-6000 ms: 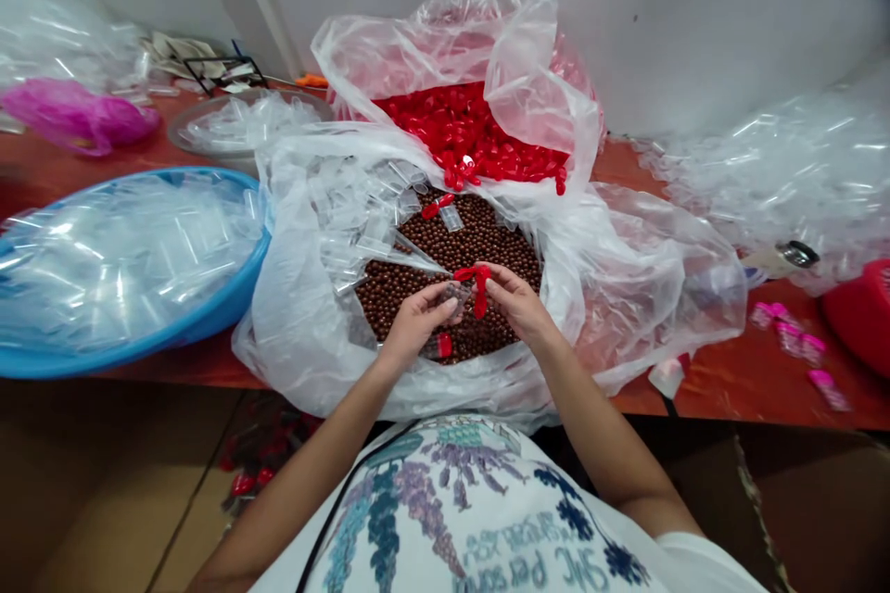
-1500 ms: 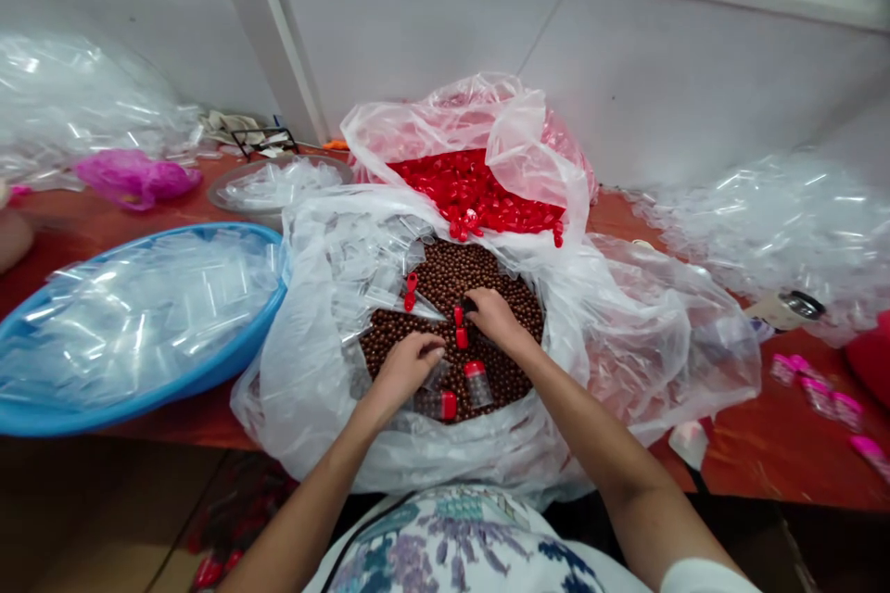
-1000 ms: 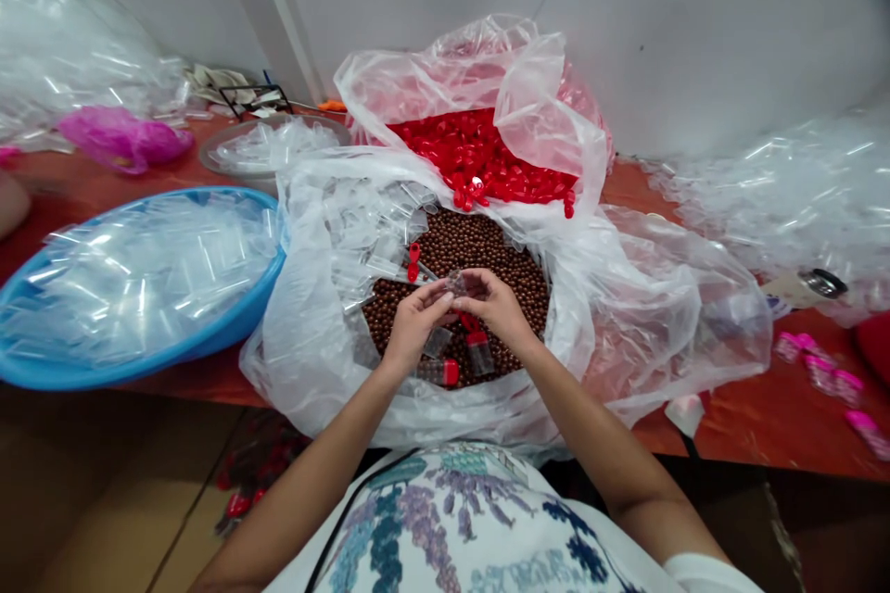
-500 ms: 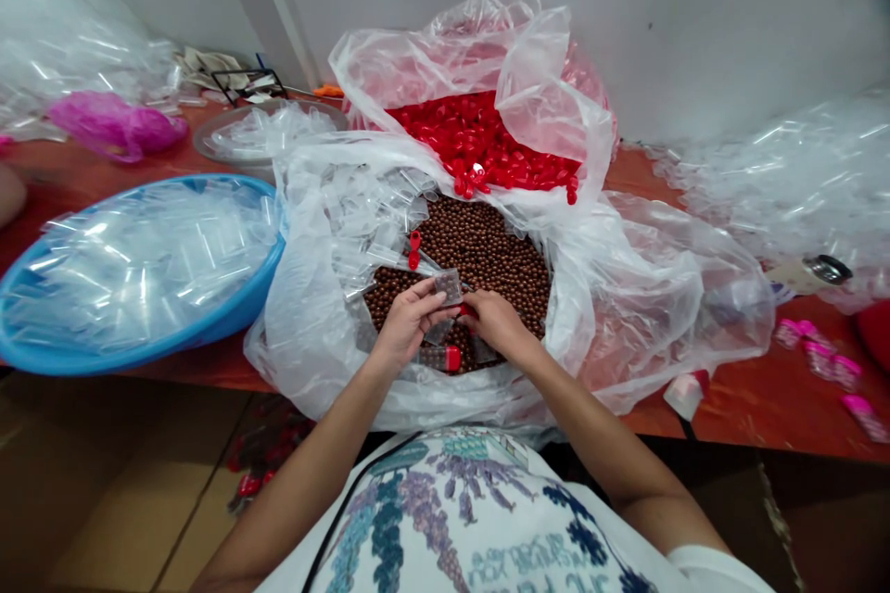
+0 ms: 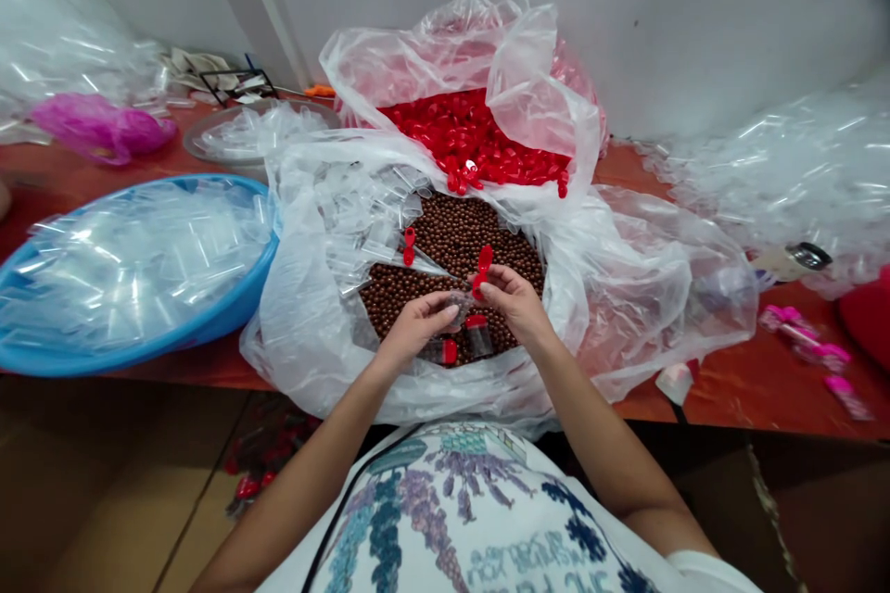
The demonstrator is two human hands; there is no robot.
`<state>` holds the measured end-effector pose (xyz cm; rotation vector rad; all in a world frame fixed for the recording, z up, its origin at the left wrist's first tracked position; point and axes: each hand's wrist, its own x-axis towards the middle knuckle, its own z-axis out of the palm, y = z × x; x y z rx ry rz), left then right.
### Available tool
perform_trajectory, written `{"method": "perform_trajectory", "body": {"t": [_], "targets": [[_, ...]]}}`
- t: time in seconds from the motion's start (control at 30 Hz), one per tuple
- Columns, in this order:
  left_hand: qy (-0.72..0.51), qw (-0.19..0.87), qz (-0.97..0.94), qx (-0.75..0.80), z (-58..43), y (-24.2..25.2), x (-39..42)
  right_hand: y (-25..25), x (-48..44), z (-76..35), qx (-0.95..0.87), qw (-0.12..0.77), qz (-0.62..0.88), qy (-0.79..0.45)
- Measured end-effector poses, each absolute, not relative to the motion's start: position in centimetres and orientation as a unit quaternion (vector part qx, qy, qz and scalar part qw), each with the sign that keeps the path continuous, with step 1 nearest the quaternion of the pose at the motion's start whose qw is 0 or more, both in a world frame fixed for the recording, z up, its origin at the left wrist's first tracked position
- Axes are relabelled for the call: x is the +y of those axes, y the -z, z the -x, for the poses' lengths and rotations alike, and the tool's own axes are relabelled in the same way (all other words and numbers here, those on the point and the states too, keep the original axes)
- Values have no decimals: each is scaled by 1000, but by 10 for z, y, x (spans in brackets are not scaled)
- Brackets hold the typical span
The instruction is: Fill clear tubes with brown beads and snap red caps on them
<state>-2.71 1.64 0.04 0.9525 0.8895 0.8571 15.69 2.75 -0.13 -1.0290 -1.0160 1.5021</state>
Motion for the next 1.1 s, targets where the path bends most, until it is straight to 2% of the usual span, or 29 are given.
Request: {"method": "perform_trajectory", "body": {"t": [0.13,0.3,0.53,0.67,0.8,0.93,1.1], "targets": [[-377,696,-450,414,21,-2,14,-2,21,-159,-449,515,432,-589],[-375,691,-464,408,15,5,12,-4,18,-162,-585,441,468,-494],[-393,684,-459,409,17,3,8,-15,3,-157,-724,404,463,-315],[-405,654,-479,422,20,3,9,-6,-4,-153,-803,353,436,-203],[-416,639,-482,431,19,9,6,6,-3,-152,-830,345,420,-129],[-408,641,-482,436,20,6,3,5,0,-155,-838,351,393,-140],[-372,686,-455,428,29,-11,5,-4,7,-157,-778,423,384,-263]]}}
